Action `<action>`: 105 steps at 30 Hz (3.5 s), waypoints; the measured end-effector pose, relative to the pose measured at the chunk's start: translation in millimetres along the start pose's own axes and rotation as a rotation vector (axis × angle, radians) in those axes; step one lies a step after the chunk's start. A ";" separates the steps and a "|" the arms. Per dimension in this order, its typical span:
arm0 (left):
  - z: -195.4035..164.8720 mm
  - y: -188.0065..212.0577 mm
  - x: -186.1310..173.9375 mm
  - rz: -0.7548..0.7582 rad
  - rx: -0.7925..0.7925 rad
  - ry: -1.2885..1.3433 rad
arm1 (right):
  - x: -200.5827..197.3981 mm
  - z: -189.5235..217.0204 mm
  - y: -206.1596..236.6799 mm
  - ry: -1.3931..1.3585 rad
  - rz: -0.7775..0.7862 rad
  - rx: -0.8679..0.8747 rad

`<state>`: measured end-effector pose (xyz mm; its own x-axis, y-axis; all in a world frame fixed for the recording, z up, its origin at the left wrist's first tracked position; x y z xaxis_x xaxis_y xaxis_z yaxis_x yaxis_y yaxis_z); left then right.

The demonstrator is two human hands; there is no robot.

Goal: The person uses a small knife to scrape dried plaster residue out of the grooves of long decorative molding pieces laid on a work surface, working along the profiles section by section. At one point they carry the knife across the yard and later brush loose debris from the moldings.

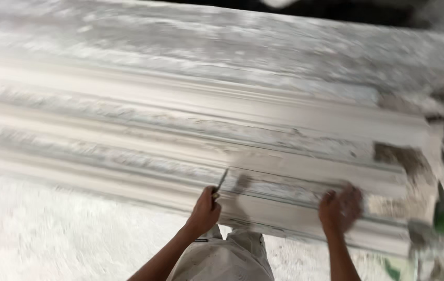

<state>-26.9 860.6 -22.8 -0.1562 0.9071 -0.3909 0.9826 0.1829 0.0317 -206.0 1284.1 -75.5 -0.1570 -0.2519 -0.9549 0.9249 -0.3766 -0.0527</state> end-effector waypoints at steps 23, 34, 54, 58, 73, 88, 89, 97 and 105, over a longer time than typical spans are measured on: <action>208.3 366.4 -477.1 -0.972 -0.376 0.029 | 96.2 618.9 607.0 -0.692 0.855 -1.065; 289.2 349.5 -616.7 -1.102 -0.378 0.057 | 160.9 822.1 702.2 -0.506 0.831 -1.226; 442.2 88.9 -904.5 -0.865 -0.525 -0.288 | 239.7 1052.4 744.4 -0.164 0.239 -1.265; 366.5 84.4 -906.3 -0.870 0.012 -1.087 | 244.8 1053.1 744.4 -0.140 0.255 -1.252; 446.3 108.4 -1010.3 -1.056 -0.285 -0.447 | 261.5 1052.1 742.9 -0.047 0.333 -1.209; 496.1 124.1 -1124.2 -1.075 -0.178 -0.399 | 283.0 1245.7 904.1 -0.150 0.431 -1.389; 511.9 124.5 -1121.6 -1.041 -0.284 -0.326 | 287.4 1253.5 915.1 -0.132 0.432 -1.382; 553.3 132.2 -1194.1 -0.937 -0.630 -0.133 | 290.5 1268.2 929.8 -0.071 0.335 -1.337; 570.9 123.6 -1206.5 -0.956 -0.489 -0.118 | 288.7 1275.2 930.7 -0.076 0.299 -1.319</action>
<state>340.2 -427.7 -72.4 -0.8008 0.2711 -0.5341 0.3087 0.9509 0.0198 167.8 -276.0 -27.7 0.1283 -0.2377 -0.9628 0.5603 0.8184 -0.1274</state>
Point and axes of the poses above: each hand's wrist, its own y-axis away from the middle knuckle, its own x-axis out of the palm, z = x × y, the point moved 10 cm from there along -y, towards the middle knuckle, and after that the axes turned 15 degrees about x, right-handed, at the moved point
